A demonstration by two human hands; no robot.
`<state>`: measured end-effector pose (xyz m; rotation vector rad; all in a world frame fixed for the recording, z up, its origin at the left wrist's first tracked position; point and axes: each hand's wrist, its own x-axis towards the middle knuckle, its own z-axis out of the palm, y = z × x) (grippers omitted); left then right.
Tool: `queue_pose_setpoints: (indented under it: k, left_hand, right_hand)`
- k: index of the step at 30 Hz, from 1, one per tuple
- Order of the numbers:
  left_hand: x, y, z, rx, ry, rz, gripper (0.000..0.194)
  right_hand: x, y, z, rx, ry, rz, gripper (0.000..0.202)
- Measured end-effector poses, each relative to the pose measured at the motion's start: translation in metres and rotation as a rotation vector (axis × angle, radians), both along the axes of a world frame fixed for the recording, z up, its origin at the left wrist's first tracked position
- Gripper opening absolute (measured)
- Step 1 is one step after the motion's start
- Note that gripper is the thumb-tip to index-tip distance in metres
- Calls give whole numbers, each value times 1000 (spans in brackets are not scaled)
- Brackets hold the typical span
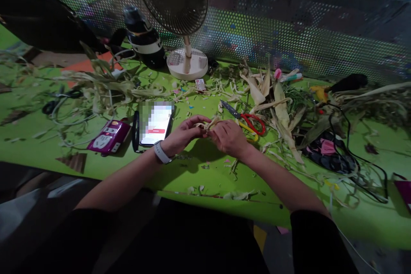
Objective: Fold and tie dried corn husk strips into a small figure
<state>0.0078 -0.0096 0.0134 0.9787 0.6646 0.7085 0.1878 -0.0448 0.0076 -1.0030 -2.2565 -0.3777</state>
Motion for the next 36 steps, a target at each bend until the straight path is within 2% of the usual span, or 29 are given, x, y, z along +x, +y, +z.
queue_pose_setpoints:
  k: [4,6,11,16,19,22,25,29,32,36]
  left_hand:
    - [1,-2,-1,185,31,49,25]
    - [1,-3,-1,238,33,80,24]
    - [3,-2,-5,168,-28,132,22]
    - [5,-2,-11,97,-103,126,25]
    - [6,-1,-13,123,-83,123,30]
    - [7,-1,-13,166,-28,127,34]
    - [8,0,-11,153,-5,147,37]
    - [6,3,-8,-30,-41,180,37]
    - [3,7,-5,-191,-89,233,37]
    - [2,9,-2,-241,-110,253,37]
  right_hand:
    - [-5,-4,-6,-302,230,-52,20]
    - [-6,-6,-7,-371,315,-92,21]
    - [-6,-6,-5,-516,502,-178,25]
    - [-8,-5,-1,-727,661,-94,26]
    - [-8,-3,-1,-944,861,-54,29]
    - [-9,-2,-3,-1037,983,-42,31]
    - [-10,-1,-3,-1050,1033,-46,31]
    - [-10,-3,0,-1002,994,-65,30]
    - [-7,-3,0,-780,757,-133,33]
    - [-1,-1,-6,-319,204,-235,21]
